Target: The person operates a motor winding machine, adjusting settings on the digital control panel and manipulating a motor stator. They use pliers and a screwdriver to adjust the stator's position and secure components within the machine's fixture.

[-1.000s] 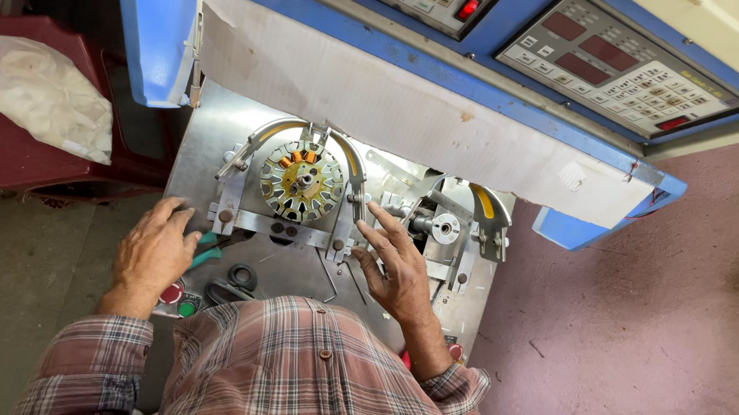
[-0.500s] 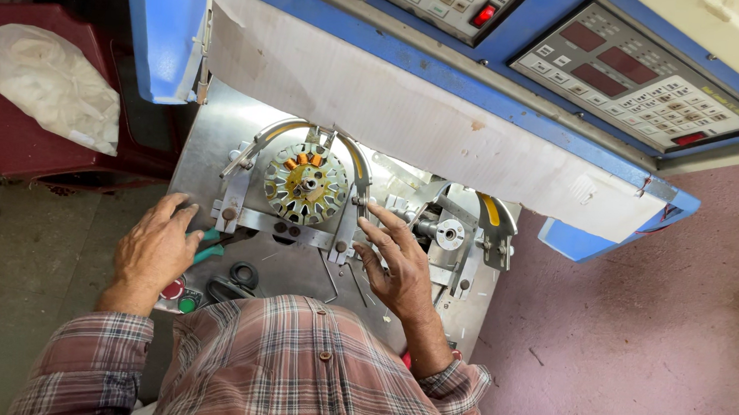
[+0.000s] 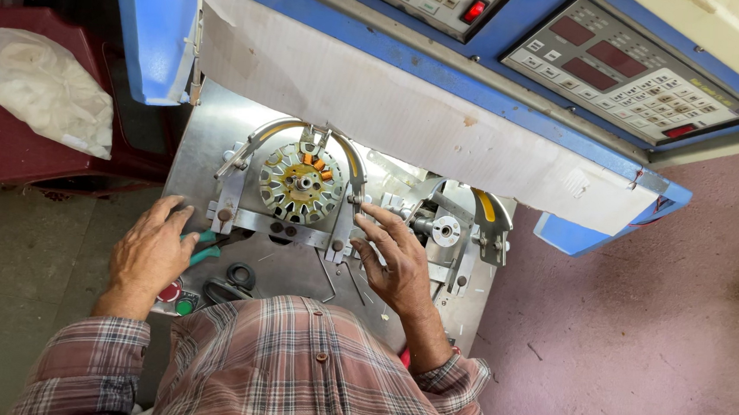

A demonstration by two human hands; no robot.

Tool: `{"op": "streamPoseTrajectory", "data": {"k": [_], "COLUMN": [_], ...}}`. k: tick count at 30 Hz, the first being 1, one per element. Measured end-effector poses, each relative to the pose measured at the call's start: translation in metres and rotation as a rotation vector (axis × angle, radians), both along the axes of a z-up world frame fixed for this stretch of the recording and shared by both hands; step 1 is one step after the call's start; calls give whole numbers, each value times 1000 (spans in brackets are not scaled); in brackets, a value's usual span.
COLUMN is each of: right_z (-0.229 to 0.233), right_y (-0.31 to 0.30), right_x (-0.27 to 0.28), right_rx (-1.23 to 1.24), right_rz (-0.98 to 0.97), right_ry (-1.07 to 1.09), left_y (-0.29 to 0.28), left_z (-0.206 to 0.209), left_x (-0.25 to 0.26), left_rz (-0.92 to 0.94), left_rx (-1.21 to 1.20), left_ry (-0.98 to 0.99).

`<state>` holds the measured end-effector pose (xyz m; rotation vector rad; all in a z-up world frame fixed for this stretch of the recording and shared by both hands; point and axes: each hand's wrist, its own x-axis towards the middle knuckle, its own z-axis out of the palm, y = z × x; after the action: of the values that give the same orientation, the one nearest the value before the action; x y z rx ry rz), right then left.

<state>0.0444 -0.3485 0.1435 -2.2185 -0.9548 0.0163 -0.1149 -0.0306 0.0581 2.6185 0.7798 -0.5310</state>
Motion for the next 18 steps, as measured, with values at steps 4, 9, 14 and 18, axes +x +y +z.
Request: {"op": "streamPoseTrajectory", "data": {"k": [4, 9, 14, 18], "right_z": [4, 10, 12, 13], "right_y": [5, 11, 15, 16], "right_x": [6, 9, 13, 17], "right_rx": [-13, -4, -20, -28], "right_rz": [-19, -23, -24, -42], "right_ry": [-39, -76, -88, -47], "left_y": [1, 3, 3, 3], "left_z": [-1, -3, -1, -1], "left_x": [0, -1, -3, -4], "left_rz": [-11, -12, -11, 12], "left_rx": [4, -9, -8, -22], "left_ry": [-16, -20, -61, -86]}}
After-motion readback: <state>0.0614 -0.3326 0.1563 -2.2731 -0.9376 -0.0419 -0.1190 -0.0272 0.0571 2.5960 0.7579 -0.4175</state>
